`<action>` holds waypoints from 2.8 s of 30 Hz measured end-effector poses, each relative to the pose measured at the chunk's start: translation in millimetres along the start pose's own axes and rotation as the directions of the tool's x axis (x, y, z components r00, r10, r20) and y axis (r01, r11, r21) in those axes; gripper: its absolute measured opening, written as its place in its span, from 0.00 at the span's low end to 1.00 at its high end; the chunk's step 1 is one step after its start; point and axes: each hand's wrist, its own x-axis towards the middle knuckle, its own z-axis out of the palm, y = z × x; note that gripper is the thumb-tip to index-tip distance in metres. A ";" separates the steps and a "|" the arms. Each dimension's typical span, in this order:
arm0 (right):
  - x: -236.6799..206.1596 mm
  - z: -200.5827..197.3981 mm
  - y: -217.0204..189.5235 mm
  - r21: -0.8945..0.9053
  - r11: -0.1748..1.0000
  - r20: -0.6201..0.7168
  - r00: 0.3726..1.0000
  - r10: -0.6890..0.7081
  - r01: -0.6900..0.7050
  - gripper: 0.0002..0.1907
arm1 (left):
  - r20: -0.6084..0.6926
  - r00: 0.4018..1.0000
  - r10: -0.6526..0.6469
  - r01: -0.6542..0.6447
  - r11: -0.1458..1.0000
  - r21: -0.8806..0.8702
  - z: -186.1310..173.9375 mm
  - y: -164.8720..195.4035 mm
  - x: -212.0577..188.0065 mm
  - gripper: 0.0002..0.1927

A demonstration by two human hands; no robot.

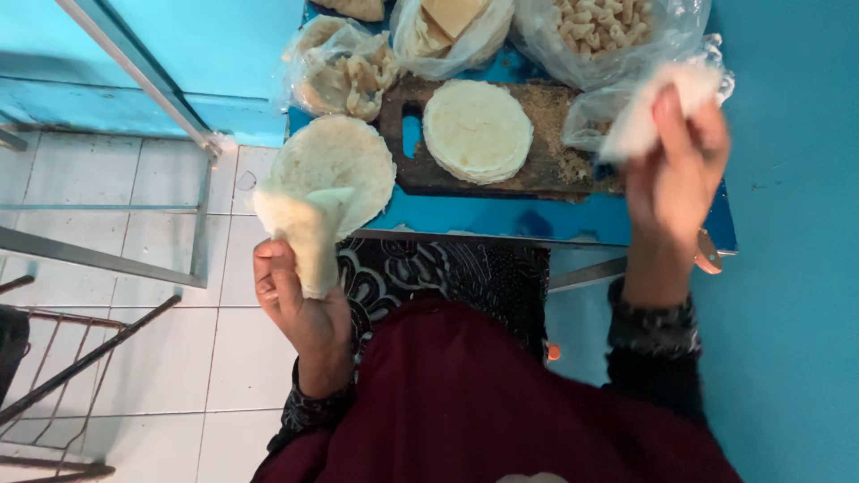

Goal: The person sits at a low blue table and stuffs round puffed bread pockets with filling. They tear open each bread by hand, spoon crumbly filling from a plastic bag into the opening, place the filled bread on a wooden board, and near the end uses a knife to cut into a bread.

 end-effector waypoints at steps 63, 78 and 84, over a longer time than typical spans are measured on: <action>-177.3 20.0 97.6 0.087 0.843 0.197 0.839 0.508 -0.531 0.15 | 0.250 0.750 -0.612 0.481 0.764 0.430 -4.6 -76.3 -56.3 0.11; -160.2 51.0 66.3 0.117 0.891 0.216 0.887 0.409 -0.440 0.23 | 0.320 0.653 -0.687 0.571 0.724 0.389 20.9 -72.4 -55.6 0.12; -102.8 69.4 53.0 -0.084 0.906 0.259 0.869 0.422 -0.414 0.27 | 0.368 0.815 -0.448 0.222 0.828 0.515 47.6 -71.5 -20.2 0.11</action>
